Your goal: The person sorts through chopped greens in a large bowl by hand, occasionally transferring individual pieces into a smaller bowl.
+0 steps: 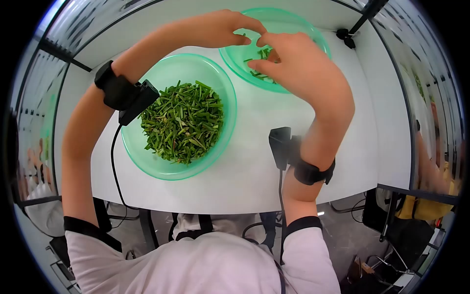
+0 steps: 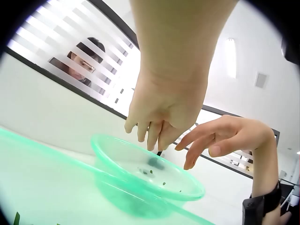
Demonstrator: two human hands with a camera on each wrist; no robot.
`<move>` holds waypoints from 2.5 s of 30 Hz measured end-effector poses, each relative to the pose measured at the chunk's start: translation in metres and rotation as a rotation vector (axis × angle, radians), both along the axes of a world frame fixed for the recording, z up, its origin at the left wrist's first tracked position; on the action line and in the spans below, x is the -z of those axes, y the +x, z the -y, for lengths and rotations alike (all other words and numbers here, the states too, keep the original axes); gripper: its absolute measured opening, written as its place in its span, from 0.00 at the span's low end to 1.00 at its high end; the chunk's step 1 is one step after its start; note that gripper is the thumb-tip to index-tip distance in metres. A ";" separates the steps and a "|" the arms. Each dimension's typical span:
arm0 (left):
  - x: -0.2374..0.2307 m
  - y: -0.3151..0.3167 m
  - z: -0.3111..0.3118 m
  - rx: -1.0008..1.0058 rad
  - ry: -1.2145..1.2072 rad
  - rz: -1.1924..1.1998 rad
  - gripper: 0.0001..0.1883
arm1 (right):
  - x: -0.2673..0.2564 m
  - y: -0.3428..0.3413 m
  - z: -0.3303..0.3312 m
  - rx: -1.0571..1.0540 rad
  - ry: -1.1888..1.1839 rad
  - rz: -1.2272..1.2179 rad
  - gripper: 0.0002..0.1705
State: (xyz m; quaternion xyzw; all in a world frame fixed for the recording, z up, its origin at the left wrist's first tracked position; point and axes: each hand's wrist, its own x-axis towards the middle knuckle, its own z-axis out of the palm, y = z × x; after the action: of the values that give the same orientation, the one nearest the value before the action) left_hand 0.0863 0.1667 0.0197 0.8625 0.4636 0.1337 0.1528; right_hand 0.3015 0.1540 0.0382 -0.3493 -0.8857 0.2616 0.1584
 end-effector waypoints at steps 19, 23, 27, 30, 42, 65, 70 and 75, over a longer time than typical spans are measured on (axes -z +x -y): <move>-0.005 -0.073 0.145 -0.186 -0.222 0.018 0.03 | 0.017 -0.066 0.029 -0.491 0.021 0.201 0.13; 0.003 -0.082 0.153 -0.159 -0.141 0.054 0.04 | 0.023 -0.081 0.038 -0.535 -0.022 0.242 0.12; 0.010 -0.084 0.158 -0.163 -0.188 0.014 0.06 | 0.036 -0.091 0.040 -0.638 0.020 0.180 0.12; 0.017 -0.088 0.160 -0.154 -0.227 0.011 0.06 | 0.047 -0.098 0.043 -0.663 0.055 0.151 0.13; 0.037 -0.096 0.160 -0.165 -0.164 0.045 0.07 | 0.063 -0.113 0.051 -0.646 0.051 0.243 0.16; 0.020 -0.079 0.163 -0.402 -0.212 0.317 0.08 | 0.043 -0.107 0.041 -0.535 -0.118 -0.172 0.08; 0.031 -0.076 0.158 -0.367 -0.342 0.608 0.11 | 0.042 -0.110 0.048 -0.497 -0.193 -0.254 0.06; 0.033 -0.077 0.156 -0.385 -0.454 0.742 0.12 | 0.043 -0.111 0.052 -0.442 -0.252 -0.260 0.05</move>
State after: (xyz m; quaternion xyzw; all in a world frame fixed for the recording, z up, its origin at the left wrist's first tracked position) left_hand 0.0089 0.0108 -0.0136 0.5998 0.5464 0.3539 0.4652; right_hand 0.1904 0.1024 -0.0045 -0.1282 -0.8730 0.4407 0.1651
